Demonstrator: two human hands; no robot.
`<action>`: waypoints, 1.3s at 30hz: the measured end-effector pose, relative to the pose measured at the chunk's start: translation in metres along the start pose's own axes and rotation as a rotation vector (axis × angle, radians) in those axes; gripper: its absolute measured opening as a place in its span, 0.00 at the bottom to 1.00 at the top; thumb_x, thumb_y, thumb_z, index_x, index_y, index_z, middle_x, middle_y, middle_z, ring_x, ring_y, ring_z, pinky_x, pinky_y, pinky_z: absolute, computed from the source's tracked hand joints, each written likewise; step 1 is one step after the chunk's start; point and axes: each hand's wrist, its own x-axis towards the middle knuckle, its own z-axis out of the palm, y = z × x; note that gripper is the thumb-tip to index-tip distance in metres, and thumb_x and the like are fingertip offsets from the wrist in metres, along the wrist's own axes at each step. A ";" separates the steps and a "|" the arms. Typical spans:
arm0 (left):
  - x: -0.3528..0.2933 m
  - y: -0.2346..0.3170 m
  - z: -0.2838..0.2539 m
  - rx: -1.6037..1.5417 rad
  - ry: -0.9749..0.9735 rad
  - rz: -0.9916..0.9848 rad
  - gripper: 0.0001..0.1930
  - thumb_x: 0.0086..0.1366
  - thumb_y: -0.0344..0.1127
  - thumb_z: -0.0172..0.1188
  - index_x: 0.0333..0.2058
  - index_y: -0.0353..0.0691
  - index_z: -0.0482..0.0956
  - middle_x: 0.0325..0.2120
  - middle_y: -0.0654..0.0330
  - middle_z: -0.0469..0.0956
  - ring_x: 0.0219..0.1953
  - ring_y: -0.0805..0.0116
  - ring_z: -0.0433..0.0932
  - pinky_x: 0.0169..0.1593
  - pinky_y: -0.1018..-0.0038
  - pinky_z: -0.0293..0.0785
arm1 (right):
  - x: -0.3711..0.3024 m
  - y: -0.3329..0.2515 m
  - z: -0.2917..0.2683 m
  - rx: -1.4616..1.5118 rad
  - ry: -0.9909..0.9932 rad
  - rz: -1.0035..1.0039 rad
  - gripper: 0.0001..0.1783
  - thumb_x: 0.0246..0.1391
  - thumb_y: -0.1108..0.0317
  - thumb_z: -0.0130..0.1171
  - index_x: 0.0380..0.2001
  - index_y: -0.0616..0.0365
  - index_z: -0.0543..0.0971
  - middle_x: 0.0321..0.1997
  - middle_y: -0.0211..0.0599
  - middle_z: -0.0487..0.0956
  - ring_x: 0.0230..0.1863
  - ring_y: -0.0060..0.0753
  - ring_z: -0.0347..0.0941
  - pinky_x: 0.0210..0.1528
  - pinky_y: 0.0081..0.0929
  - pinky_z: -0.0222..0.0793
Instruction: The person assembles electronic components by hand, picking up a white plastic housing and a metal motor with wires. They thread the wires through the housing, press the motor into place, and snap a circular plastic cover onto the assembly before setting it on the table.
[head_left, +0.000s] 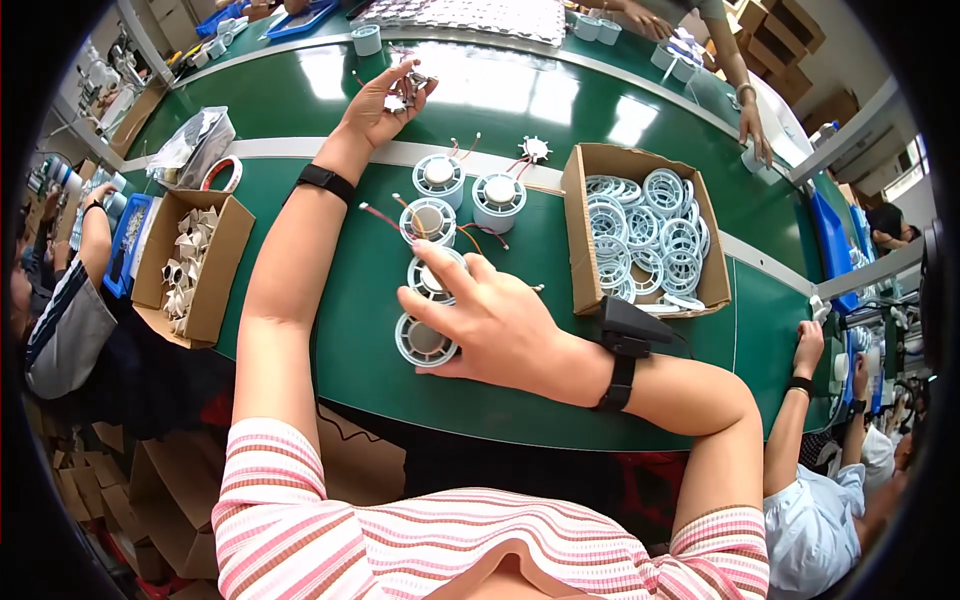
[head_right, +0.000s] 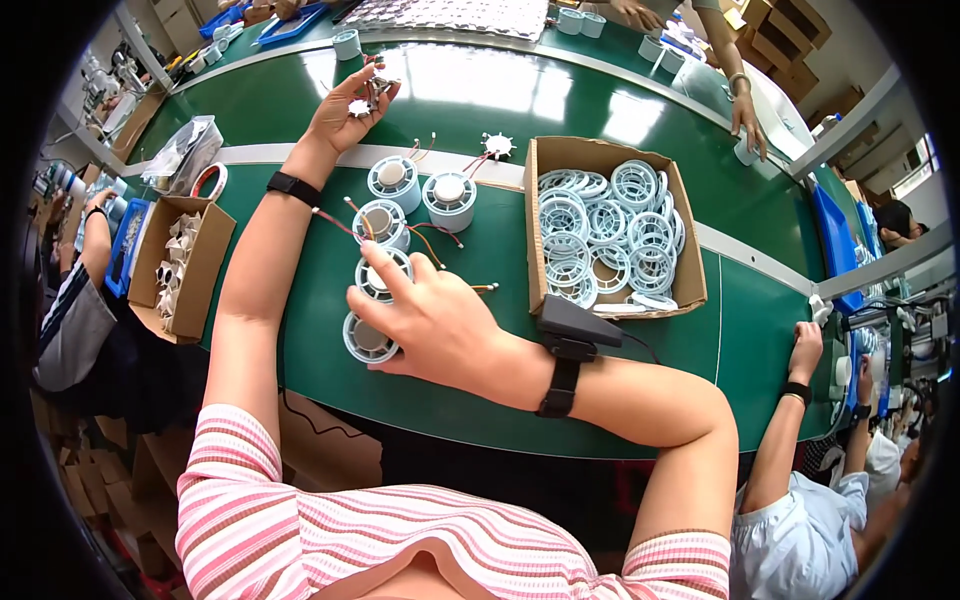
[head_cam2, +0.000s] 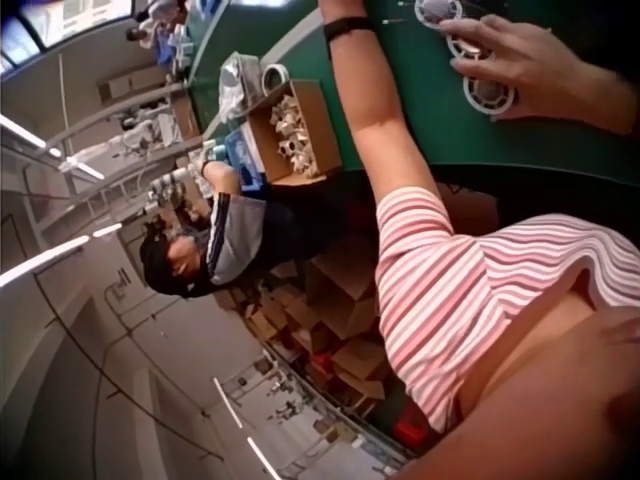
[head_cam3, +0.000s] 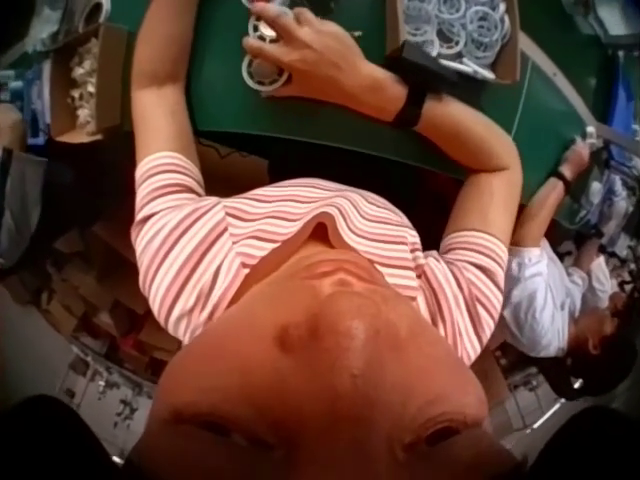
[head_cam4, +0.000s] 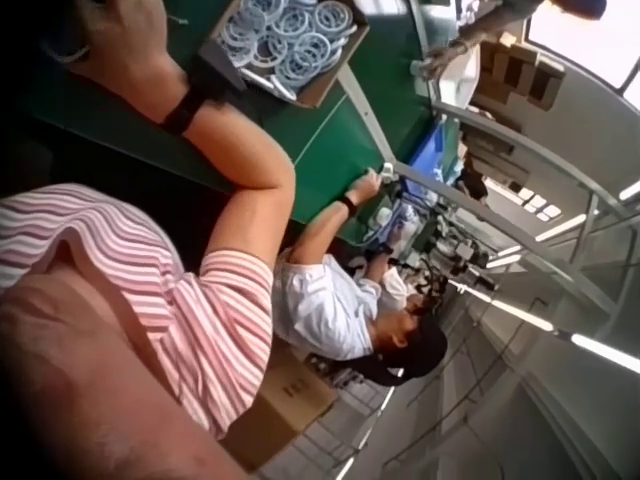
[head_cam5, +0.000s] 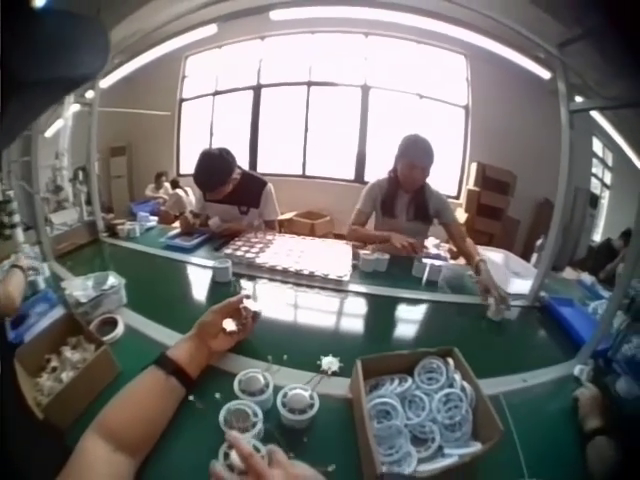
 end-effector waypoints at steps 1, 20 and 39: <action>0.000 -0.003 0.001 0.000 -0.002 -0.007 0.16 0.66 0.33 0.69 0.50 0.34 0.80 0.42 0.51 0.79 0.53 0.50 0.81 0.41 0.74 0.84 | 0.008 -0.003 0.005 0.025 -0.008 0.013 0.44 0.35 0.51 0.81 0.58 0.42 0.74 0.68 0.46 0.65 0.50 0.47 0.73 0.44 0.38 0.77; 0.000 0.082 -0.023 -0.089 -0.001 0.231 0.12 0.65 0.32 0.71 0.43 0.34 0.80 0.43 0.48 0.80 0.50 0.49 0.80 0.39 0.72 0.85 | 0.048 0.010 0.009 0.098 0.105 0.434 0.37 0.66 0.32 0.47 0.65 0.46 0.75 0.75 0.54 0.61 0.75 0.64 0.51 0.75 0.56 0.48; -0.104 -0.062 0.155 1.851 -0.659 0.061 0.26 0.56 0.46 0.75 0.50 0.40 0.83 0.42 0.54 0.83 0.41 0.64 0.83 0.42 0.71 0.81 | 0.086 0.189 -0.073 -0.155 -0.761 0.588 0.16 0.51 0.65 0.63 0.42 0.61 0.86 0.37 0.47 0.86 0.39 0.42 0.85 0.40 0.38 0.79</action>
